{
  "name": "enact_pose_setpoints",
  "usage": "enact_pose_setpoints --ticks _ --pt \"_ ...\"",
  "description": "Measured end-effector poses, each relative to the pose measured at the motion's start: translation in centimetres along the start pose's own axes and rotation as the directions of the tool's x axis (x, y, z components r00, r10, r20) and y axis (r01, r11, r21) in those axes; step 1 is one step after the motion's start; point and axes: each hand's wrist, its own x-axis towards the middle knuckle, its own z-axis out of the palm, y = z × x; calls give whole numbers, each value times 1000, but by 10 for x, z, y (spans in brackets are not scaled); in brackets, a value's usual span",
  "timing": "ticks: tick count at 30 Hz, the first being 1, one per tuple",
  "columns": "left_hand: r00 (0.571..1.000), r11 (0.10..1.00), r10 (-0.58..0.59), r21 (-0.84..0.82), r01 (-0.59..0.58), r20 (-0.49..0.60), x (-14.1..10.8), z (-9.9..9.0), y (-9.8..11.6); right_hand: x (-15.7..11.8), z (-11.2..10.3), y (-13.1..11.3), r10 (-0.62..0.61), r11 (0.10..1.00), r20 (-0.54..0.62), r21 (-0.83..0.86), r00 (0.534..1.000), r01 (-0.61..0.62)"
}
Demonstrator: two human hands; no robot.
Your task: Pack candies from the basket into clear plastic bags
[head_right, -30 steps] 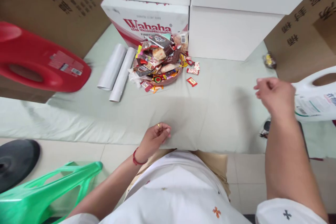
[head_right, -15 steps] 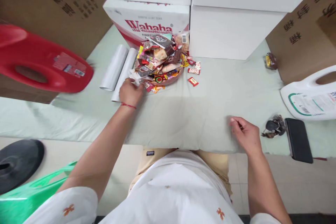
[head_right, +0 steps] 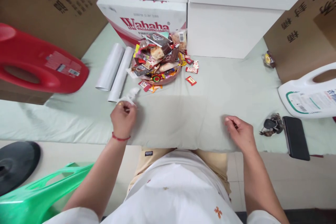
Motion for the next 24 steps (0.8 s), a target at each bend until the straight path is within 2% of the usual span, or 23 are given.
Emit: enact_pose_setpoints --ticks 2,4,6,8,9,12,15,17,19,22,24 --pt "999 994 18 -108 -13 49 -25 1 -4 16 -5 0 29 996 -40 89 999 -25" --pt "995 987 50 -157 -36 86 -44 3 -6 46 -19 0 43 996 -137 88 990 -31" --pt "992 985 89 -159 -73 95 -56 4 -6 91 -39 -2 10 992 -268 -121 963 -43" --pt "986 983 137 -133 -125 93 -59 4 -4 145 -62 -6 -101 922 -419 -381 902 -74" --pt "982 982 162 -112 -152 94 -59 3 -3 174 -73 -8 -129 869 -450 -481 883 -118" --pt "971 976 216 -53 -211 106 -55 3 -1 251 -100 -11 -53 727 -477 -621 877 -293" --pt "967 972 233 -46 -230 101 -53 3 0 304 -112 -8 -4 665 -465 -662 885 -345" --pt "967 972 234 -37 -231 98 -53 3 1 322 -113 -4 40 662 -428 -665 903 -344" --pt "968 972 233 -20 -232 96 -53 3 1 323 -108 -1 35 664 -432 -664 901 -344" --pt "970 975 221 -5 -222 97 -53 3 2 295 -93 -2 -51 649 -451 -693 891 -313" --pt "976 981 195 4 -196 99 -53 2 3 261 -84 -4 -90 628 -368 -742 926 -234"
